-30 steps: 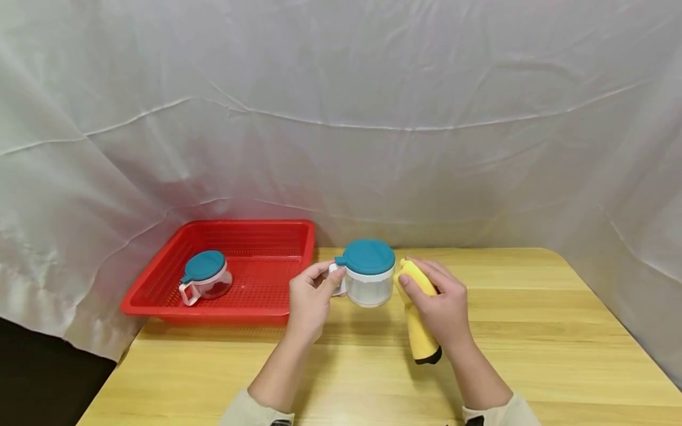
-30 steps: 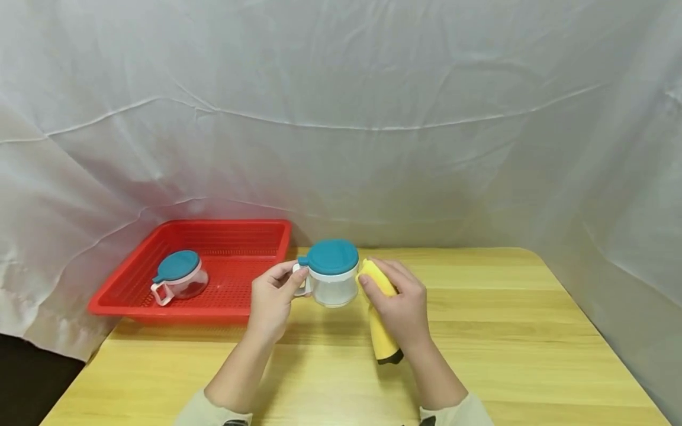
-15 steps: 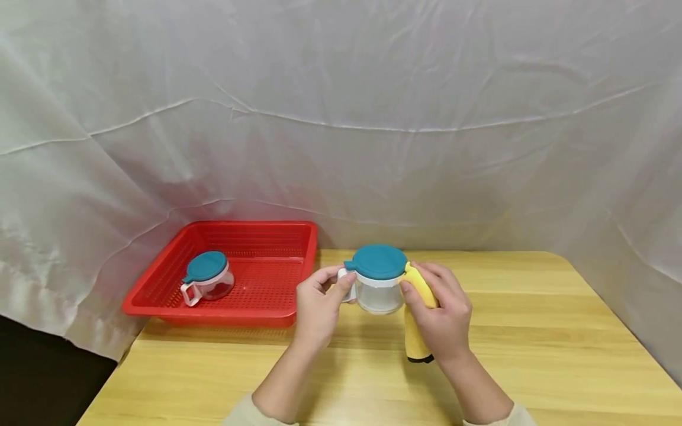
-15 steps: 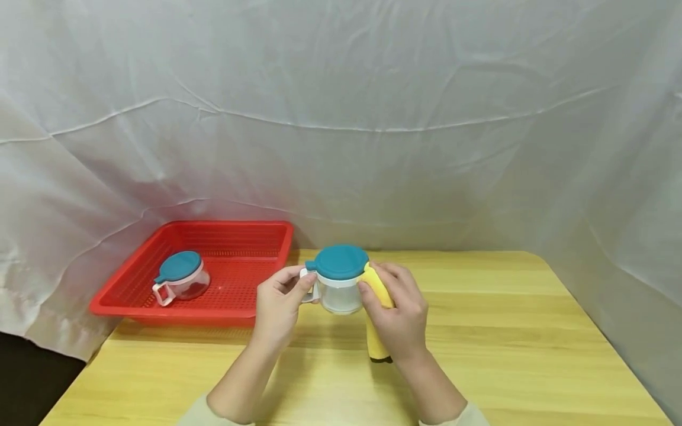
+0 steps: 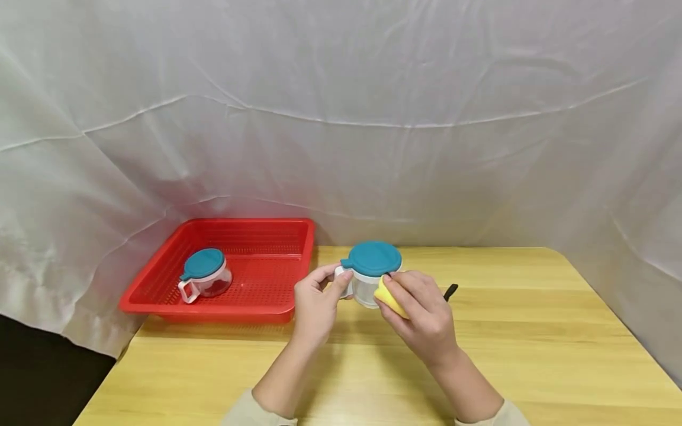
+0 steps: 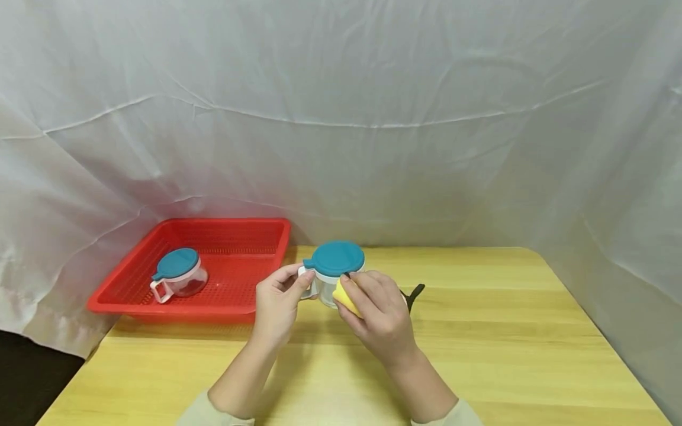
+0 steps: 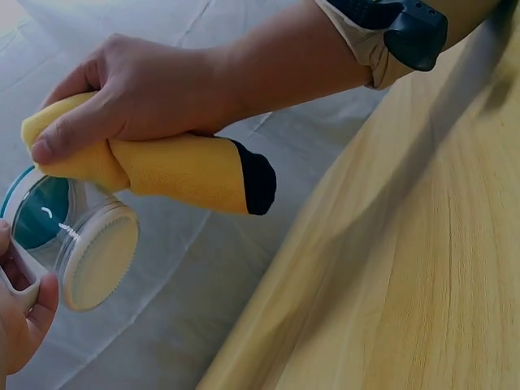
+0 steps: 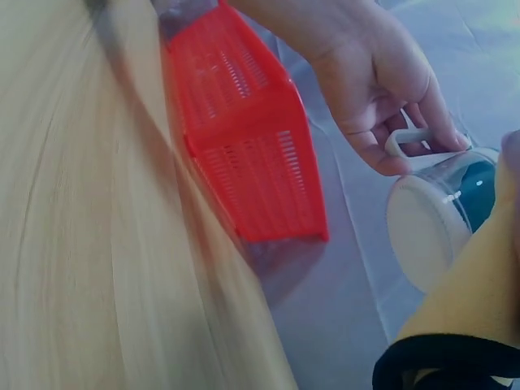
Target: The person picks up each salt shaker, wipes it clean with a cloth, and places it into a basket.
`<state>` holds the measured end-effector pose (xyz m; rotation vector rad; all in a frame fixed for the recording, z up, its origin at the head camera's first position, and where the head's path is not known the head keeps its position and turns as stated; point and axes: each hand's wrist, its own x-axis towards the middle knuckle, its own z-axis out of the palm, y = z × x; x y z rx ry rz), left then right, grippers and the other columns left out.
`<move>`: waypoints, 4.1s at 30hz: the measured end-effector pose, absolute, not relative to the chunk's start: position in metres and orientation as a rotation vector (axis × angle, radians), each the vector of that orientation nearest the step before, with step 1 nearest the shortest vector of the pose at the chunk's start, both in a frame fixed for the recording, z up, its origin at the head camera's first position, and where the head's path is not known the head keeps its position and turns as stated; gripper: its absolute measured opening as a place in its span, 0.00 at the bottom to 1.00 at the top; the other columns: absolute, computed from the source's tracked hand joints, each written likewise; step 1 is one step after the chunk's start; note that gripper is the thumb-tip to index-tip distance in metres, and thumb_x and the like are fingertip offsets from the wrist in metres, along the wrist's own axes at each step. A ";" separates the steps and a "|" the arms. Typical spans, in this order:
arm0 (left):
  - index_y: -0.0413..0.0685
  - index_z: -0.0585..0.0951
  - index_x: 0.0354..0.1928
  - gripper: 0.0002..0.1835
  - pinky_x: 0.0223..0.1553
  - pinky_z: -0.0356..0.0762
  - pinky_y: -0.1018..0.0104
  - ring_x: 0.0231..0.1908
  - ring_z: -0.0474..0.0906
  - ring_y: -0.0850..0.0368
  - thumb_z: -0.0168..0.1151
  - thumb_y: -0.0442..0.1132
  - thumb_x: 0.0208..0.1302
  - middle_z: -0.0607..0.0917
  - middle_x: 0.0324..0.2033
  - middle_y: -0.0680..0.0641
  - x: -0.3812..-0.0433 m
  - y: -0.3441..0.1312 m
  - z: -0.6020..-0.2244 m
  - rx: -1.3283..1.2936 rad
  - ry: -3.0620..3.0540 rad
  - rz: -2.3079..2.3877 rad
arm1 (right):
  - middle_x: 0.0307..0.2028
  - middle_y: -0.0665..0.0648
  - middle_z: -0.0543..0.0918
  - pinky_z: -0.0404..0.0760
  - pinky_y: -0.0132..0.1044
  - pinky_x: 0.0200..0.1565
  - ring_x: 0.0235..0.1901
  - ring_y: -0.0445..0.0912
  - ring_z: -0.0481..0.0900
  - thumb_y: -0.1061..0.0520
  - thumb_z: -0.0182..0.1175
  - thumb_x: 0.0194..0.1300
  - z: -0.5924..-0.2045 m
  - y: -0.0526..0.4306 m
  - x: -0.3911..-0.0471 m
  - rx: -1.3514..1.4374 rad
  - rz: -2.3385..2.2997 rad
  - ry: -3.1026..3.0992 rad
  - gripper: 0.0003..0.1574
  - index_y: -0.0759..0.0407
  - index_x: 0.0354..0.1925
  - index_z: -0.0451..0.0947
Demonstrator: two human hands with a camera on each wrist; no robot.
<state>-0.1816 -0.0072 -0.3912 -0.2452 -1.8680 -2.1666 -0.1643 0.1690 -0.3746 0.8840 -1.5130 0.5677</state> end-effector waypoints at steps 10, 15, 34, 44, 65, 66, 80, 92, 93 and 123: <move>0.41 0.87 0.44 0.13 0.31 0.87 0.60 0.35 0.82 0.55 0.72 0.37 0.58 0.85 0.36 0.40 -0.180 -0.003 -0.391 -0.255 -1.889 -2.152 | 0.33 0.61 0.87 0.83 0.46 0.33 0.31 0.56 0.83 0.52 0.64 0.67 -0.369 0.165 -0.161 0.850 0.412 -1.477 0.16 0.66 0.35 0.85; 0.43 0.87 0.42 0.11 0.29 0.87 0.60 0.34 0.82 0.55 0.73 0.38 0.58 0.86 0.35 0.42 -0.177 0.003 -0.392 -0.229 -1.905 -2.136 | 0.32 0.60 0.87 0.82 0.46 0.31 0.31 0.56 0.82 0.52 0.64 0.67 -0.370 0.163 -0.159 0.845 0.386 -1.451 0.14 0.62 0.32 0.86; 0.42 0.87 0.41 0.10 0.26 0.86 0.61 0.31 0.82 0.56 0.72 0.39 0.59 0.86 0.31 0.41 -0.175 0.004 -0.390 -0.226 -1.824 -2.054 | 0.31 0.57 0.87 0.76 0.43 0.32 0.32 0.53 0.81 0.57 0.57 0.63 -0.387 0.160 -0.163 0.930 0.295 -1.415 0.13 0.60 0.33 0.87; 0.44 0.88 0.40 0.09 0.27 0.87 0.60 0.35 0.82 0.53 0.73 0.39 0.58 0.86 0.36 0.45 -0.174 0.003 -0.393 -0.216 -1.835 -2.031 | 0.35 0.58 0.88 0.78 0.42 0.30 0.32 0.54 0.82 0.58 0.59 0.66 -0.386 0.157 -0.159 0.867 0.268 -1.509 0.11 0.60 0.36 0.88; 0.45 0.88 0.39 0.09 0.28 0.86 0.64 0.36 0.81 0.56 0.73 0.40 0.57 0.87 0.37 0.47 -0.173 0.007 -0.396 -0.256 -1.844 -1.914 | 0.34 0.54 0.87 0.78 0.42 0.29 0.33 0.53 0.82 0.59 0.59 0.68 -0.382 0.147 -0.151 0.796 0.250 -1.562 0.11 0.59 0.36 0.88; 0.45 0.88 0.39 0.09 0.28 0.86 0.64 0.36 0.81 0.56 0.73 0.40 0.57 0.87 0.36 0.47 -0.174 0.007 -0.396 -0.253 -1.838 -1.909 | 0.34 0.53 0.87 0.77 0.41 0.29 0.33 0.53 0.82 0.59 0.59 0.67 -0.383 0.146 -0.150 0.798 0.242 -1.571 0.11 0.58 0.35 0.89; 0.46 0.88 0.39 0.10 0.28 0.87 0.62 0.36 0.81 0.54 0.74 0.41 0.57 0.86 0.36 0.49 -0.177 0.001 -0.393 -0.221 -1.836 -1.917 | 0.35 0.54 0.88 0.78 0.40 0.30 0.32 0.51 0.82 0.59 0.57 0.70 -0.397 0.143 -0.150 0.821 0.272 -1.626 0.12 0.58 0.38 0.88; 0.40 0.87 0.40 0.09 0.29 0.86 0.66 0.38 0.81 0.55 0.72 0.33 0.57 0.86 0.38 0.44 -0.170 0.008 -0.388 -0.175 -1.889 -1.933 | 0.37 0.56 0.89 0.77 0.41 0.29 0.32 0.52 0.83 0.61 0.59 0.67 -0.393 0.147 -0.154 0.816 0.257 -1.570 0.10 0.60 0.34 0.87; 0.39 0.87 0.40 0.09 0.29 0.86 0.67 0.38 0.80 0.55 0.72 0.32 0.57 0.86 0.38 0.43 -0.168 0.009 -0.385 -0.171 -1.899 -1.928 | 0.37 0.56 0.89 0.77 0.41 0.30 0.32 0.52 0.83 0.61 0.59 0.67 -0.393 0.148 -0.154 0.816 0.255 -1.564 0.10 0.60 0.34 0.87; 0.48 0.88 0.38 0.07 0.30 0.81 0.71 0.37 0.79 0.57 0.73 0.41 0.58 0.87 0.34 0.51 -0.169 0.011 -0.398 -0.245 -1.940 -1.844 | 0.37 0.60 0.89 0.80 0.46 0.34 0.36 0.54 0.86 0.54 0.57 0.72 -0.379 0.154 -0.154 0.856 0.293 -1.470 0.17 0.64 0.36 0.87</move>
